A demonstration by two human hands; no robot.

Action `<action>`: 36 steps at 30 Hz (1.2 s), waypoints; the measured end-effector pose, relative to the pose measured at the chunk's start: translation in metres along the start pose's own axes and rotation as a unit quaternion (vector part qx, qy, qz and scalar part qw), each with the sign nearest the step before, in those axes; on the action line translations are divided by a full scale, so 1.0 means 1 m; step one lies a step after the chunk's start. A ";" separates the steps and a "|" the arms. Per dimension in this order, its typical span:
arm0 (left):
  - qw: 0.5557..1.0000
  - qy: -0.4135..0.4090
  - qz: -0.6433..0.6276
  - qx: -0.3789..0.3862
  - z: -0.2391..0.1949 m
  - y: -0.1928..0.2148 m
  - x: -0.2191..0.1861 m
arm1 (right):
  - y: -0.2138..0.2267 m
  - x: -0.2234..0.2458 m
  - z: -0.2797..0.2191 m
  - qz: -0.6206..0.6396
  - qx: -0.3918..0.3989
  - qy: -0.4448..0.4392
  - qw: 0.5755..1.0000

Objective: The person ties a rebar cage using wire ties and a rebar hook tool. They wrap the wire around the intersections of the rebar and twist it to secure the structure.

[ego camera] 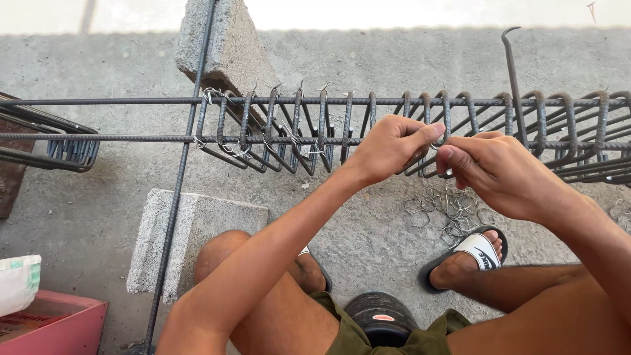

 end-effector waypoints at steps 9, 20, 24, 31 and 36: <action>0.986 0.029 -0.107 0.126 0.008 -0.017 0.010 | -0.003 -0.013 0.014 -0.007 0.014 -0.015 1.000; 0.987 0.115 0.106 0.029 0.002 0.002 0.023 | -0.014 -0.007 0.031 -0.096 -0.013 0.016 0.995; 0.980 0.123 0.156 -0.003 0.004 0.010 0.028 | -0.014 -0.006 0.040 -0.166 -0.033 0.013 0.986; 0.963 0.168 0.211 -0.020 0.008 0.009 0.043 | -0.016 -0.008 0.046 -0.176 -0.004 -0.024 0.984; 0.960 0.164 0.225 -0.023 0.013 0.007 0.042 | -0.011 -0.015 0.046 -0.225 0.014 -0.082 0.971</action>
Point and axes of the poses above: each hand's wrist, its own z-axis towards the middle knuckle, its own y-axis out of the back of the hand, x = y × z, the point moved 10 cm from there along z, towards the middle knuckle, and after that the axes turned 11 degrees about -y, right-handed, at the moved point
